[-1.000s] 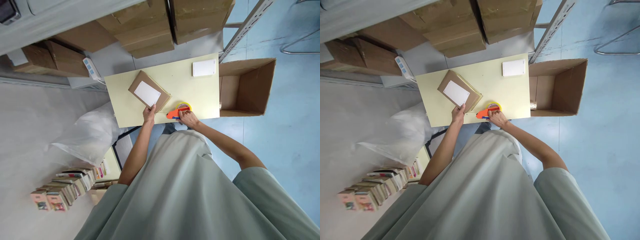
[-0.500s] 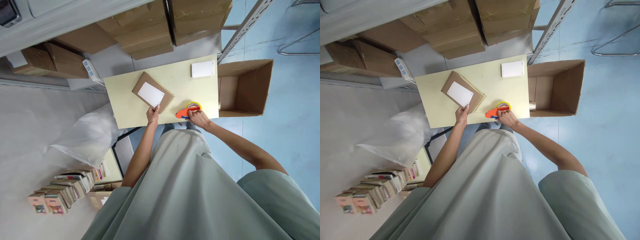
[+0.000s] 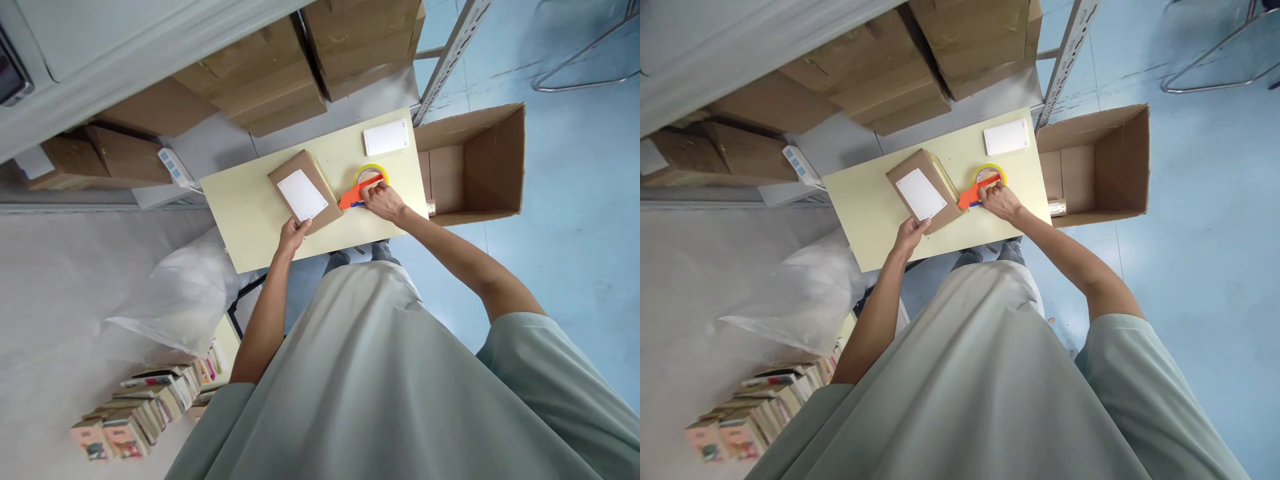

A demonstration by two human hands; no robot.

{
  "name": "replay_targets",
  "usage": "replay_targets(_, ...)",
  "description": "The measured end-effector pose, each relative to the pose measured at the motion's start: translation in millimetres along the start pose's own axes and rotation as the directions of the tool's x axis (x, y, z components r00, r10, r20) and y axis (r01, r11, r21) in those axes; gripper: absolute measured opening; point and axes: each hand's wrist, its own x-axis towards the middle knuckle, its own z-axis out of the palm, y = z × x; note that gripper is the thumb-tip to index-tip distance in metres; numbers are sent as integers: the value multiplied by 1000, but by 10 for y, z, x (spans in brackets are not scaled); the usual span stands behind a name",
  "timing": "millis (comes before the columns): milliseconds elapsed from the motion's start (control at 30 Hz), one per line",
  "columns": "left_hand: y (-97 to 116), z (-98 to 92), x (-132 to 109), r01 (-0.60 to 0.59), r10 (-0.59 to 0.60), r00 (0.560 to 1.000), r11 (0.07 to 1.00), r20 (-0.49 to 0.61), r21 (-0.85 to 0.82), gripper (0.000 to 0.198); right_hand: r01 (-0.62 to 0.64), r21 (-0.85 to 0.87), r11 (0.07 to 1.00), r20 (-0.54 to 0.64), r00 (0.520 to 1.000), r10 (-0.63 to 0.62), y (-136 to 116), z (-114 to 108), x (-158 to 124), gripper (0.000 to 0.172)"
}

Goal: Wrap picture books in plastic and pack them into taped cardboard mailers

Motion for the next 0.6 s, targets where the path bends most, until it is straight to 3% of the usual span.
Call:
replay_targets(133,95,-296,112,-63,67,998,968,-11,244,104,94,-84,992,12,996,-93,-270,62,100,50)
replay_targets(267,201,-402,167,-119,122,992,901,20,417,112,143,-81,986,0,990,-144,-601,135,156,45)
replay_targets(367,317,-247,171,-149,161,987,864,18,481,110,208,-30,978,-6,978,-208,-968,155,210,43)
replay_targets(500,512,138,171,-87,167,980,851,-109,518,96,239,96,966,3,971,-241,-1531,158,260,48)
replay_targets(600,620,427,203,-5,154,960,845,-234,535,110,198,176,964,23,978,-206,-1826,181,280,49)
